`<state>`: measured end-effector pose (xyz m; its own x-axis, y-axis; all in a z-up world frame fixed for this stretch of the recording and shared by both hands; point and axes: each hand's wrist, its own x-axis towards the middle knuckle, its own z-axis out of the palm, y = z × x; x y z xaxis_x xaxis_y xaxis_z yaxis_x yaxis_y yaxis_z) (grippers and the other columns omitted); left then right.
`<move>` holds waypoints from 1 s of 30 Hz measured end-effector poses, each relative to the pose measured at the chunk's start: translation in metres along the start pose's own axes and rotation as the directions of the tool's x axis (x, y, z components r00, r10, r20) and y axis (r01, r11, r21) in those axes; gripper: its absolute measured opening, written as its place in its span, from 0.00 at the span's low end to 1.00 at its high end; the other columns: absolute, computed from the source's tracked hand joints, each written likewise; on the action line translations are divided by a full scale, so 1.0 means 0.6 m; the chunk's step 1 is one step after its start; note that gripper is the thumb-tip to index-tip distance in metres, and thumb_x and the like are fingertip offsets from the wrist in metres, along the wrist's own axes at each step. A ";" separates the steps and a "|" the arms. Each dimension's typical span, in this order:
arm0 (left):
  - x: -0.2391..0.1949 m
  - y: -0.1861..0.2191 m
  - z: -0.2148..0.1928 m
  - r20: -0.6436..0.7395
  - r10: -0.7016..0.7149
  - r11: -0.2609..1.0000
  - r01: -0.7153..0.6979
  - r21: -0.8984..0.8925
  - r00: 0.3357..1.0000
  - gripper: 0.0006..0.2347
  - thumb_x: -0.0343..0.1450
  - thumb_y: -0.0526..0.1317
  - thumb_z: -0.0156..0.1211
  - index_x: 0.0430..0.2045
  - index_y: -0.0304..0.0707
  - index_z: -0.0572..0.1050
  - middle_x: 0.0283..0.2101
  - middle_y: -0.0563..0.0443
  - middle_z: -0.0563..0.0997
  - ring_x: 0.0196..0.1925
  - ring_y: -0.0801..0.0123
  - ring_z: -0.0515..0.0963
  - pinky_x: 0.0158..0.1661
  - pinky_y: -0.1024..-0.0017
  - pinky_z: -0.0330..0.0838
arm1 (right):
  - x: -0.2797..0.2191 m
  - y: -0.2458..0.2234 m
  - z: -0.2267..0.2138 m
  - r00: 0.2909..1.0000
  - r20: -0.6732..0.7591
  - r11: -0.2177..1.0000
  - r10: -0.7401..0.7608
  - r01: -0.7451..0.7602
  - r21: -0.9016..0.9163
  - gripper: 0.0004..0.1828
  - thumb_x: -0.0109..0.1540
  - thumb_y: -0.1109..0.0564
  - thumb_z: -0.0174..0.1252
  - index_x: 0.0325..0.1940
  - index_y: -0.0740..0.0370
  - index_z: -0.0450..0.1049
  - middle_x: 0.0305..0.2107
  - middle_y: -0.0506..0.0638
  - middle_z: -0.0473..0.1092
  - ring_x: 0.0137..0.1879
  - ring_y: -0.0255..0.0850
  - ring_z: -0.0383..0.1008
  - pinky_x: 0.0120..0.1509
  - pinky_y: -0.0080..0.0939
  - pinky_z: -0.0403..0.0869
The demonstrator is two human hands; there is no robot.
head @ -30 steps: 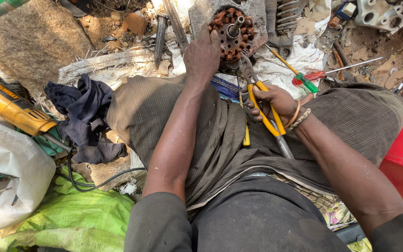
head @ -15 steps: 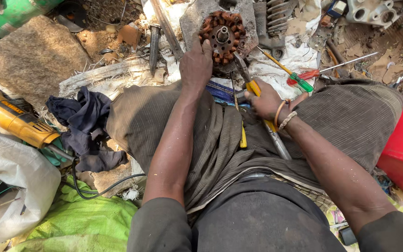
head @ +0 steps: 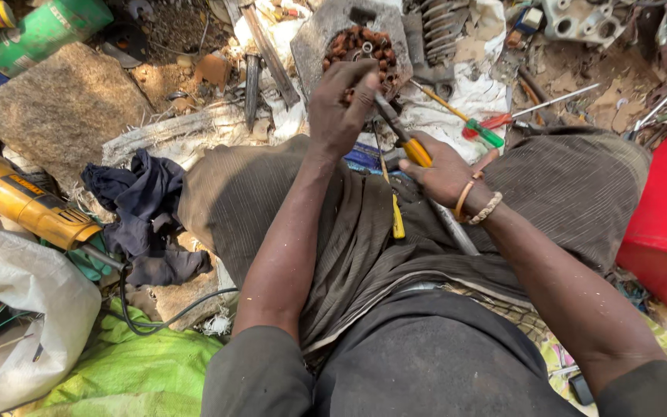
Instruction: The person uses a screwdriver and pliers to pry and pull copper wire out of a motor stator. They repeatedly insert the screwdriver into the slots and pull the wire, then use pliers to grip and extract the loosened strands.
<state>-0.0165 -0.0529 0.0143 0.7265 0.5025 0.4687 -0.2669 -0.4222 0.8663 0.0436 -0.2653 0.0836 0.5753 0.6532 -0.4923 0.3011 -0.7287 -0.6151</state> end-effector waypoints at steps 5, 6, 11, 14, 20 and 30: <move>0.029 -0.046 -0.004 -0.101 -0.493 0.860 0.502 0.092 0.864 0.30 0.77 0.61 0.35 0.07 0.45 0.67 0.10 0.57 0.70 0.11 0.77 0.70 0.13 0.69 0.64 | -0.026 -0.012 0.034 0.964 0.258 0.872 -0.070 -0.067 0.486 0.17 0.71 0.46 0.51 0.54 0.62 0.71 0.38 0.51 0.77 0.40 0.33 0.72 0.45 0.35 0.72; 0.038 -0.071 -0.022 -0.232 -0.443 0.866 0.480 0.139 0.866 0.30 0.78 0.63 0.35 0.08 0.46 0.69 0.11 0.59 0.72 0.11 0.78 0.70 0.15 0.70 0.64 | -0.028 -0.012 0.034 0.948 0.318 0.879 -0.009 -0.144 0.454 0.18 0.71 0.45 0.49 0.54 0.61 0.72 0.38 0.49 0.79 0.37 0.32 0.71 0.41 0.34 0.72; 0.054 -0.162 -0.021 -0.311 -0.449 0.680 0.546 0.490 0.838 0.29 0.75 0.66 0.38 0.27 0.40 0.77 0.22 0.50 0.76 0.22 0.69 0.73 0.23 0.68 0.67 | -0.005 0.004 0.027 0.895 0.395 0.767 0.209 -0.400 0.502 0.17 0.70 0.46 0.47 0.54 0.59 0.70 0.37 0.48 0.79 0.31 0.31 0.71 0.30 0.31 0.69; 0.054 -0.171 0.008 -0.213 -0.377 0.710 0.429 0.558 0.901 0.30 0.73 0.67 0.38 0.37 0.40 0.80 0.31 0.51 0.78 0.29 0.70 0.77 0.29 0.67 0.70 | 0.025 0.014 0.025 0.893 0.366 0.741 0.264 -0.430 0.516 0.15 0.69 0.48 0.47 0.53 0.59 0.67 0.37 0.49 0.79 0.34 0.32 0.76 0.30 0.32 0.70; 0.063 -0.144 0.007 -0.073 -0.444 0.699 0.396 0.596 0.893 0.28 0.70 0.66 0.52 0.35 0.37 0.80 0.29 0.50 0.71 0.30 0.64 0.73 0.31 0.61 0.67 | 0.053 0.024 0.038 0.888 0.351 0.815 0.298 -0.428 0.391 0.15 0.70 0.47 0.47 0.53 0.59 0.68 0.36 0.50 0.78 0.34 0.34 0.74 0.31 0.35 0.71; 0.038 -0.115 0.013 -0.122 -0.281 0.647 0.282 0.709 0.952 0.20 0.70 0.56 0.62 0.21 0.36 0.73 0.31 0.47 0.72 0.32 0.64 0.73 0.30 0.65 0.69 | 0.058 0.015 0.025 0.976 0.057 0.953 0.211 -0.193 -0.232 0.25 0.67 0.40 0.50 0.59 0.59 0.70 0.43 0.59 0.74 0.51 0.59 0.75 0.57 0.59 0.71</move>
<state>0.0236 -0.0181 -0.0361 0.6891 0.6891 0.2241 0.4808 -0.6662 0.5701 0.0551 -0.2463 0.0516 0.5817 0.4953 -0.6453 0.3526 -0.8684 -0.3487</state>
